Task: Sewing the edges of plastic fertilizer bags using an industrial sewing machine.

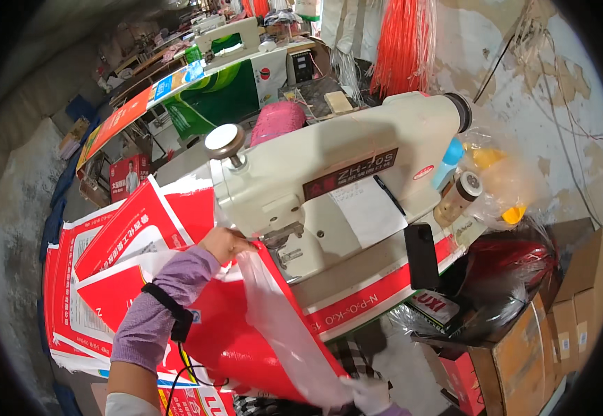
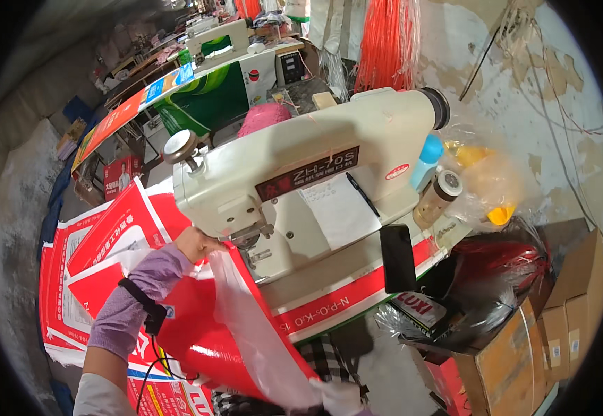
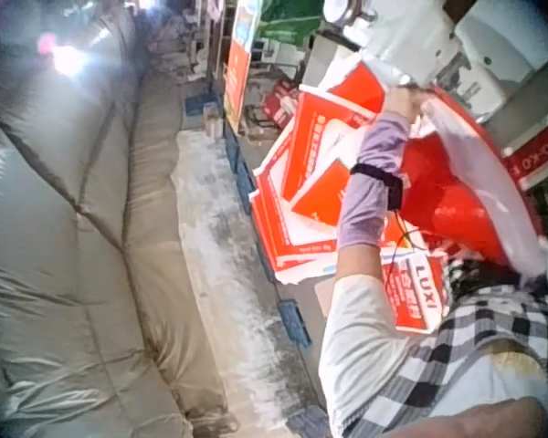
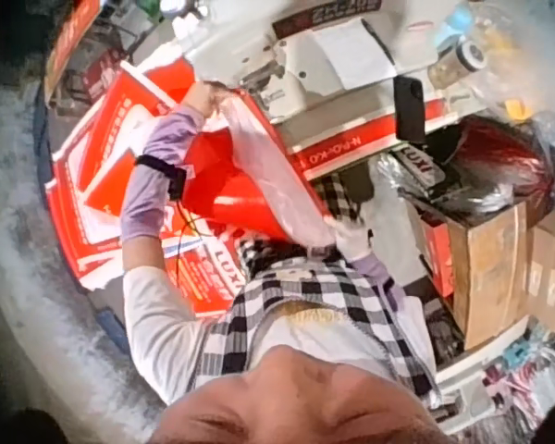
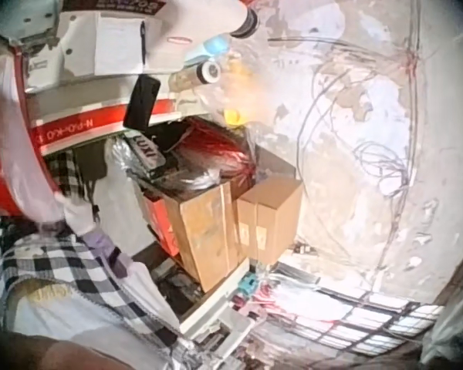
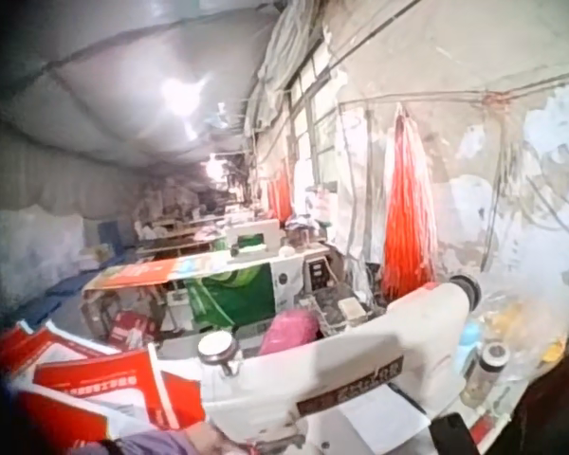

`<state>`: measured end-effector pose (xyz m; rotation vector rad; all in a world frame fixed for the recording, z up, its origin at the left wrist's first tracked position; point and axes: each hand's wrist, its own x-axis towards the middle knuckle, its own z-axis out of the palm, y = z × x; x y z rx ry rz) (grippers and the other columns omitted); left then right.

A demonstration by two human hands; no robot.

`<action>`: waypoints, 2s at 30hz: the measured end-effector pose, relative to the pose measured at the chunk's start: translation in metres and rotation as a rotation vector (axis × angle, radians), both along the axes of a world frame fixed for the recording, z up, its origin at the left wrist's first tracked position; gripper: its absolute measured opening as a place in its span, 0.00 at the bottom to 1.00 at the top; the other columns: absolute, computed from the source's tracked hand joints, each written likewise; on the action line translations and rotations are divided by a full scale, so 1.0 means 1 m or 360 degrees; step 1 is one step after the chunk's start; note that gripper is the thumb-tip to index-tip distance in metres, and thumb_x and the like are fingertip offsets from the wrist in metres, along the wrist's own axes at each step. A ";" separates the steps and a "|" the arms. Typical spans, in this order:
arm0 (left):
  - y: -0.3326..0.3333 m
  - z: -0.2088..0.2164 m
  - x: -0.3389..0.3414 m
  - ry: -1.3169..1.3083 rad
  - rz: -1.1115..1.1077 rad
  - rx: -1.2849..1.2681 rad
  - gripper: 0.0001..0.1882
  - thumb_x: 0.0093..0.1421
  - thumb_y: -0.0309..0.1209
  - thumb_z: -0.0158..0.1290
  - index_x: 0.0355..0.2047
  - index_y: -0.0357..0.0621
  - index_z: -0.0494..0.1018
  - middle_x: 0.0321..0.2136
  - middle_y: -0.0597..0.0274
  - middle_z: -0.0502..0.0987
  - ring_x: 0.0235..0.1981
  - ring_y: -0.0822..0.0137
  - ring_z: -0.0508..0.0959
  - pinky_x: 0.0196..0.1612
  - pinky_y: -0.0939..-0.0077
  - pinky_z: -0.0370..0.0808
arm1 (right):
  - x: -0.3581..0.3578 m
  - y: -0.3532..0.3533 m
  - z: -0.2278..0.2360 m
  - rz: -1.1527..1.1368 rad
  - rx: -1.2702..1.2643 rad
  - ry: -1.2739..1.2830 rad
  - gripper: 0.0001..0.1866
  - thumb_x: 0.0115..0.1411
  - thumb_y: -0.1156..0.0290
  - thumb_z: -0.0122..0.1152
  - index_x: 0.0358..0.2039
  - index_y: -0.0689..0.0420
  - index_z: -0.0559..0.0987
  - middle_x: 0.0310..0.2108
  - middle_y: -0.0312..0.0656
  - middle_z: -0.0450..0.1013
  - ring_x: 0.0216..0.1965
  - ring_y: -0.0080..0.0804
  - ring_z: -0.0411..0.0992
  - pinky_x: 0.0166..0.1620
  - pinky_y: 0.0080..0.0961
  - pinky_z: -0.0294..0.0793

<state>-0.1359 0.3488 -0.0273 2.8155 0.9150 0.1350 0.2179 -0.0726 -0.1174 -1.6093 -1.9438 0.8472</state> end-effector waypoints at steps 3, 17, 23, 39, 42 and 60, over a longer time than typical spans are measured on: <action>0.002 -0.014 -0.012 -0.0200 0.0000 -0.0002 0.14 0.49 0.26 0.57 0.37 0.54 0.82 0.36 0.61 0.81 0.38 0.55 0.81 0.42 0.63 0.78 | -0.014 0.007 -0.003 -0.0048 0.0009 0.0157 0.19 0.53 0.74 0.57 0.45 0.45 0.82 0.18 0.43 0.70 0.20 0.41 0.71 0.24 0.35 0.68; -0.099 0.118 -0.105 0.1186 -0.0227 0.0723 0.13 0.53 0.45 0.55 0.30 0.51 0.76 0.26 0.60 0.78 0.32 0.59 0.80 0.44 0.51 0.73 | -0.135 0.237 0.050 -0.0252 0.0073 0.0769 0.17 0.61 0.67 0.56 0.51 0.48 0.78 0.23 0.48 0.76 0.22 0.41 0.75 0.30 0.33 0.75; -0.312 0.064 -0.026 -0.0936 0.1728 -0.1256 0.12 0.60 0.38 0.59 0.34 0.41 0.80 0.28 0.66 0.80 0.29 0.67 0.79 0.34 0.71 0.76 | -0.201 0.200 0.029 -0.0060 -0.0113 0.1782 0.17 0.65 0.73 0.48 0.55 0.59 0.70 0.46 0.42 0.73 0.46 0.32 0.70 0.52 0.32 0.71; -0.266 0.103 0.081 0.0578 -0.0479 -0.0446 0.11 0.51 0.29 0.54 0.36 0.45 0.76 0.32 0.54 0.78 0.38 0.53 0.78 0.33 0.61 0.78 | -0.149 0.066 0.077 0.0004 -0.0497 0.0869 0.21 0.63 0.66 0.50 0.56 0.57 0.68 0.36 0.60 0.74 0.43 0.60 0.72 0.41 0.45 0.74; -0.300 0.113 0.086 0.0882 -0.0151 -0.1143 0.11 0.54 0.26 0.49 0.37 0.38 0.75 0.28 0.47 0.78 0.28 0.48 0.81 0.32 0.57 0.79 | -0.113 0.060 0.118 -0.0272 -0.0587 0.1095 0.26 0.63 0.58 0.50 0.62 0.49 0.64 0.37 0.60 0.75 0.41 0.61 0.72 0.42 0.49 0.72; -0.106 0.156 0.073 0.1709 -0.0480 -0.0403 0.29 0.47 0.59 0.59 0.37 0.49 0.79 0.37 0.59 0.80 0.42 0.54 0.79 0.44 0.53 0.74 | -0.119 0.111 0.099 -0.0386 -0.0412 0.0450 0.33 0.56 0.64 0.56 0.65 0.42 0.63 0.24 0.56 0.74 0.27 0.56 0.75 0.33 0.48 0.74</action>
